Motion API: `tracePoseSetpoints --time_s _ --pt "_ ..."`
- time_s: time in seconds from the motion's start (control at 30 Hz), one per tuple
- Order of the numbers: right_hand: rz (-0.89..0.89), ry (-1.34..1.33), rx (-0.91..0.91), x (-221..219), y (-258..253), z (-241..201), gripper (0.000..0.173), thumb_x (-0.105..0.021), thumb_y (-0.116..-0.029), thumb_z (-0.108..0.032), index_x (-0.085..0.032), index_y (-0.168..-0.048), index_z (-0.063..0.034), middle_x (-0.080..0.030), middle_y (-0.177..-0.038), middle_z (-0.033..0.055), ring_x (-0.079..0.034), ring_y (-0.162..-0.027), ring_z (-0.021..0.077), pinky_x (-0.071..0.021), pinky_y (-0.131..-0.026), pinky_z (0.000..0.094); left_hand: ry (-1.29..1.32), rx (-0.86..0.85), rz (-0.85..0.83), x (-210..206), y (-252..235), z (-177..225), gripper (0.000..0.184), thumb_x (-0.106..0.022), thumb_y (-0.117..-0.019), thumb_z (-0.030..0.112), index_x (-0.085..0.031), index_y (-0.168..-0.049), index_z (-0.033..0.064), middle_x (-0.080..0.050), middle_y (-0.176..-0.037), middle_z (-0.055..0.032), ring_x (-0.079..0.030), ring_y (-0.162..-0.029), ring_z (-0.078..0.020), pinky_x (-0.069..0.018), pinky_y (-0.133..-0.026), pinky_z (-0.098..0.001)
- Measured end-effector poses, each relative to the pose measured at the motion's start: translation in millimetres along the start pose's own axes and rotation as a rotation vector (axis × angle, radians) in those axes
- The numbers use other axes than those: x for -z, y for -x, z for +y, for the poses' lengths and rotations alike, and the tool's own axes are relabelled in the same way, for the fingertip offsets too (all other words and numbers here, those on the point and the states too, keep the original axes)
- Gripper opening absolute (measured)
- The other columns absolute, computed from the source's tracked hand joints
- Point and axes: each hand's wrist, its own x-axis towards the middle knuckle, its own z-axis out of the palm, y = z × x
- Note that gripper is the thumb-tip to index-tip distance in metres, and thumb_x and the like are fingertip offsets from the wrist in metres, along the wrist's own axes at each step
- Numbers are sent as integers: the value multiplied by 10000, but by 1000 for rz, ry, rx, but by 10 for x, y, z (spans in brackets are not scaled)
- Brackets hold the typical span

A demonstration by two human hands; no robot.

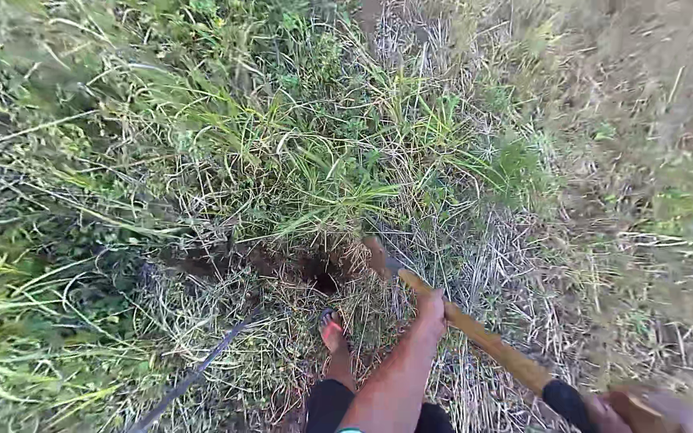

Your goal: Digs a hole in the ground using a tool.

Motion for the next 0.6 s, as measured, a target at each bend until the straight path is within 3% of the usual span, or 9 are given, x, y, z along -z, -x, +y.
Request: tracePoseSetpoints --time_s 0.03,0.13,0.23,0.37,0.47,0.5,0.53,0.57,0.6 --pt "-53 49 10 13 -126 -43 423 -678 -977 -202 -540 -1236 102 -685 -993 171 -687 -867 204 -599 -803 415 -36 6 -56 69 39 79 428 -547 -1060 347 -524 -1348 31 -653 -1001 -187 -656 -786 -273 -574 -675 -443" --pt "-149 131 -3 -129 -577 -274 494 -677 -955 -277 -539 -1330 13 -695 -993 128 -694 -845 223 -602 -756 471 -229 29 -216 333 388 364 551 -409 -1085 535 -477 -1399 87 -673 -965 -151 -662 -692 -242 -576 -607 -398" --pt "-161 156 4 -281 -1070 -670 513 -665 -926 -346 -554 -1347 -74 -689 -990 92 -687 -827 223 -587 -725 513 -417 -65 -321 685 1067 672 554 -399 -1104 475 -385 -1529 122 -698 -1089 -147 -682 -747 -224 -572 -649 -377" --pt "-234 170 62 -426 -1393 -1054 522 -649 -945 -406 -538 -1375 -133 -698 -981 64 -701 -817 209 -601 -719 496 -406 -436 -639 1059 2285 936 439 -427 -1100 319 -570 -1323 -31 -704 -901 -111 -694 -753 -191 -607 -697 -362" --pt "-263 209 102 -638 -1441 -1380 495 -638 -962 -402 -552 -1352 -109 -690 -982 86 -689 -832 229 -586 -743 512 -236 -896 -1006 1263 3238 1118 697 -457 -1023 632 -645 -1147 -28 -714 -936 -84 -694 -833 -148 -598 -778 -344" --pt "-270 231 98 -739 -1431 -1528 482 -637 -964 -395 -560 -1337 -100 -685 -975 95 -685 -833 240 -580 -747 520 -194 -1031 -984 1343 3507 1182 774 -453 -974 726 -671 -1108 -5 -722 -942 -88 -697 -856 -142 -594 -788 -331" --pt "-279 260 87 -850 -1408 -1692 474 -634 -974 -399 -563 -1334 -99 -686 -973 109 -686 -843 260 -572 -759 541 -167 -1107 -830 1465 3758 1262 821 -488 -913 786 -680 -1074 4 -728 -944 -98 -702 -880 -140 -586 -797 -311" --pt "-287 283 77 -970 -1370 -1856 462 -633 -985 -398 -567 -1335 -105 -686 -971 121 -687 -849 277 -568 -768 559 -177 -1121 -574 1581 4060 1412 882 -535 -847 808 -646 -1058 -41 -711 -960 -117 -687 -925 -131 -553 -841 -287" --pt "-285 304 76 -1098 -1336 -2012 439 -640 -992 -390 -571 -1312 -97 -676 -946 138 -679 -836 304 -555 -756 584 -193 -1080 -295 1657 4334 1579 891 -579 -834 707 -591 -1080 -149 -682 -1024 -167 -670 -1011 -127 -515 -921 -271"
